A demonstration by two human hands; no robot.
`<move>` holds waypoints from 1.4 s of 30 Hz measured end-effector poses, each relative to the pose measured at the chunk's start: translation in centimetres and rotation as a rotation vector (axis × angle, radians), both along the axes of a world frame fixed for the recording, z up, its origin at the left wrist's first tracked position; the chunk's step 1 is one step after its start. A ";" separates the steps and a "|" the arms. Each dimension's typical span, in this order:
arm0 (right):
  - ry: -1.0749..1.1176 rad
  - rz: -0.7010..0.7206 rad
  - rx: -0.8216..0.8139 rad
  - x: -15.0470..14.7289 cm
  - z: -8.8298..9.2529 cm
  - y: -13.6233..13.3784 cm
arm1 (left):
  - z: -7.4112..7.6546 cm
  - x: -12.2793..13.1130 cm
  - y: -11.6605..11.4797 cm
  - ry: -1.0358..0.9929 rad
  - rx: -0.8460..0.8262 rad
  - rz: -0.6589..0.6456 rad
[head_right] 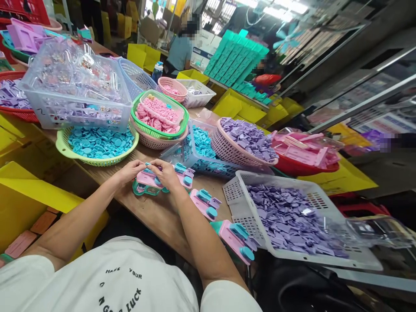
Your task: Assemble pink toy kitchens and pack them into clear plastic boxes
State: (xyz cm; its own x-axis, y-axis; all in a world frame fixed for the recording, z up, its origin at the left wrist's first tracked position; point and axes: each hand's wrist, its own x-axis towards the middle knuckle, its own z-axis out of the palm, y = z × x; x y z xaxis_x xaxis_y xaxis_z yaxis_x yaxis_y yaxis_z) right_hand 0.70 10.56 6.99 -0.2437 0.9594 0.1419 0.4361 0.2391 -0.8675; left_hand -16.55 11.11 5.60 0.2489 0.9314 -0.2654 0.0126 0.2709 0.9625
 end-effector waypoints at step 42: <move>-0.337 0.599 0.762 5.4 8.9 8.7 | 6.9 4.5 5.8 -0.915 -0.447 0.147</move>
State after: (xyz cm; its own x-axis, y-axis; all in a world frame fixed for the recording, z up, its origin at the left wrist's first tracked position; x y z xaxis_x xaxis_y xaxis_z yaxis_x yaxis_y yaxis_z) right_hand 6.14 19.29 15.93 -0.7932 0.3509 0.4978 0.2571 0.9338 -0.2487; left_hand -12.06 16.96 12.52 0.4221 0.8314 -0.3615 -0.7368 0.5469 0.3975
